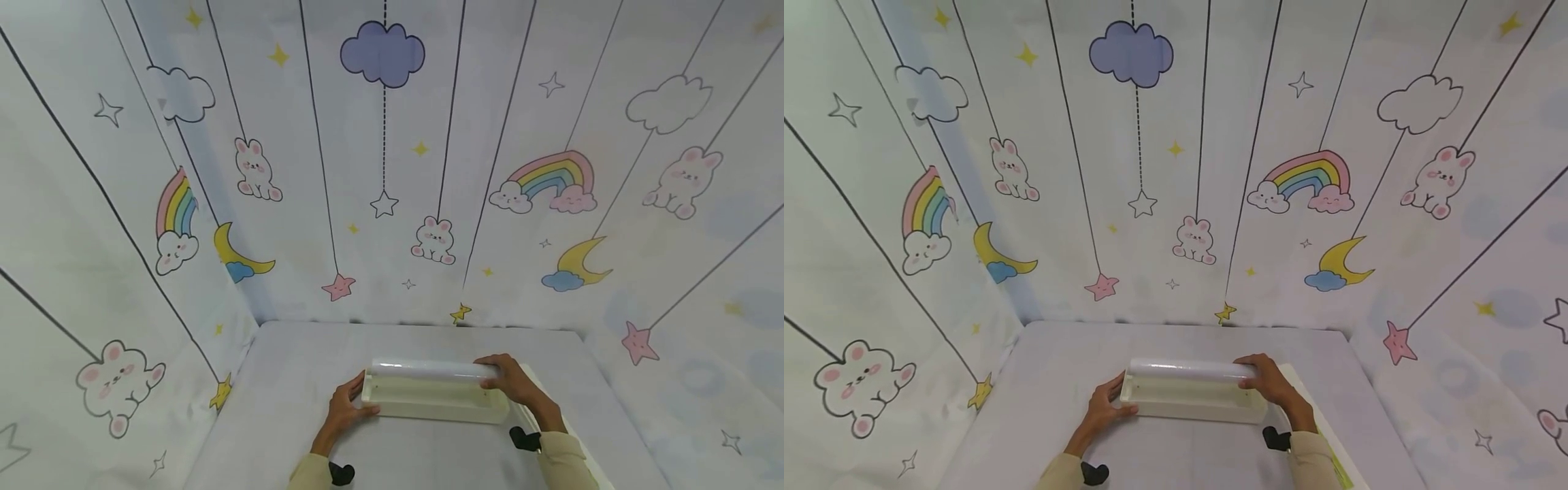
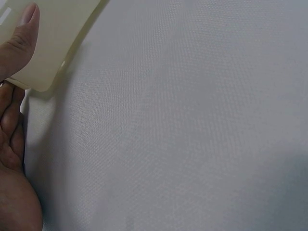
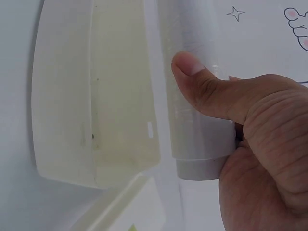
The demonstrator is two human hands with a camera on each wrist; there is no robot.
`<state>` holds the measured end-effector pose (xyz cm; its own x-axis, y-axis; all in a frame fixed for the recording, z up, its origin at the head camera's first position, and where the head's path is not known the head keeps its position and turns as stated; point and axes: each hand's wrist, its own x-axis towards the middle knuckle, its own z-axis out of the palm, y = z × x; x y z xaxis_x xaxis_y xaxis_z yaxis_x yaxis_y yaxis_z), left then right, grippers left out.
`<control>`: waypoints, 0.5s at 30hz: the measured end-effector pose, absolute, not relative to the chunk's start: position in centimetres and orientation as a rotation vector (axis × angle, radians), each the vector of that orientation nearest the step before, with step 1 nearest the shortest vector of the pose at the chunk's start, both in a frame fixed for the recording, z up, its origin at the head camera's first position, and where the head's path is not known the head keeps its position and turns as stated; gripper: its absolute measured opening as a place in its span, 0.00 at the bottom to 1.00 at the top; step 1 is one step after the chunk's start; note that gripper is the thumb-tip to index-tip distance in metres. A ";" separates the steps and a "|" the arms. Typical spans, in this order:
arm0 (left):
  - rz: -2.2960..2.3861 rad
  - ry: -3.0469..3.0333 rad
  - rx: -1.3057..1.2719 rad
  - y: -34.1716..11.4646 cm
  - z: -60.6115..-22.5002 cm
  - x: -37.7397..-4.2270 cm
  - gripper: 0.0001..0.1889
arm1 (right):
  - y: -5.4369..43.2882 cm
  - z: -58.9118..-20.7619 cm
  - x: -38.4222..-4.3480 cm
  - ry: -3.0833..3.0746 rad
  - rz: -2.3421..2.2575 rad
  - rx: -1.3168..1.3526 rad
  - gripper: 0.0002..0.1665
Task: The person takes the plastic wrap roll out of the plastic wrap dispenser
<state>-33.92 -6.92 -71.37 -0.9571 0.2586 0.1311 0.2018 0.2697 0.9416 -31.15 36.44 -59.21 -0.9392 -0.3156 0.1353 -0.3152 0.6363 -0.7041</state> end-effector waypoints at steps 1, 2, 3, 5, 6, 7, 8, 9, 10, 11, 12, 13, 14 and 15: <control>1.816 2.467 0.449 -6.9 -71.4 -33.9 0.54 | 36.4 -59.3 -31.2 2.846 -1.222 -0.546 0.25; 1.818 2.468 0.456 -7.0 -71.4 -33.9 0.54 | 36.3 -59.4 -31.2 2.848 -1.224 -0.541 0.25; 1.811 2.478 0.464 -7.0 -71.6 -33.9 0.54 | 36.2 -59.5 -31.3 2.853 -1.228 -0.525 0.25; 1.808 2.496 0.493 -7.1 -71.7 -33.9 0.53 | 36.1 -59.6 -31.4 2.863 -1.217 -0.501 0.25; 1.808 2.502 0.509 -7.1 -71.8 -33.9 0.53 | 36.1 -59.6 -31.4 2.870 -1.211 -0.501 0.25; 1.805 2.509 0.525 -7.1 -71.9 -33.9 0.53 | 36.1 -59.7 -31.5 2.879 -1.213 -0.494 0.25; 1.796 2.521 0.540 -7.1 -71.9 -33.9 0.53 | 36.0 -59.7 -31.5 2.884 -1.212 -0.489 0.25; 1.789 2.529 0.543 -7.1 -72.0 -33.9 0.53 | 36.0 -59.7 -31.6 2.885 -1.215 -0.485 0.25; 1.790 2.525 0.546 -7.1 -72.0 -33.9 0.53 | 36.0 -59.7 -31.7 2.883 -1.218 -0.483 0.25; 1.782 2.531 0.551 -7.1 -72.1 -34.0 0.54 | 35.9 -59.7 -31.7 2.884 -1.223 -0.473 0.25; 1.783 2.524 0.542 -7.1 -72.1 -34.0 0.54 | 35.9 -59.7 -31.8 2.885 -1.229 -0.454 0.26; 1.782 2.522 0.537 -7.1 -72.1 -34.0 0.54 | 35.8 -59.7 -31.8 2.885 -1.231 -0.440 0.26; 1.791 2.511 0.529 -7.1 -72.2 -34.0 0.54 | 35.8 -59.7 -31.9 2.885 -1.223 -0.436 0.26; 1.807 2.492 0.518 -7.1 -72.2 -34.1 0.55 | 35.7 -59.8 -32.0 2.887 -1.221 -0.417 0.26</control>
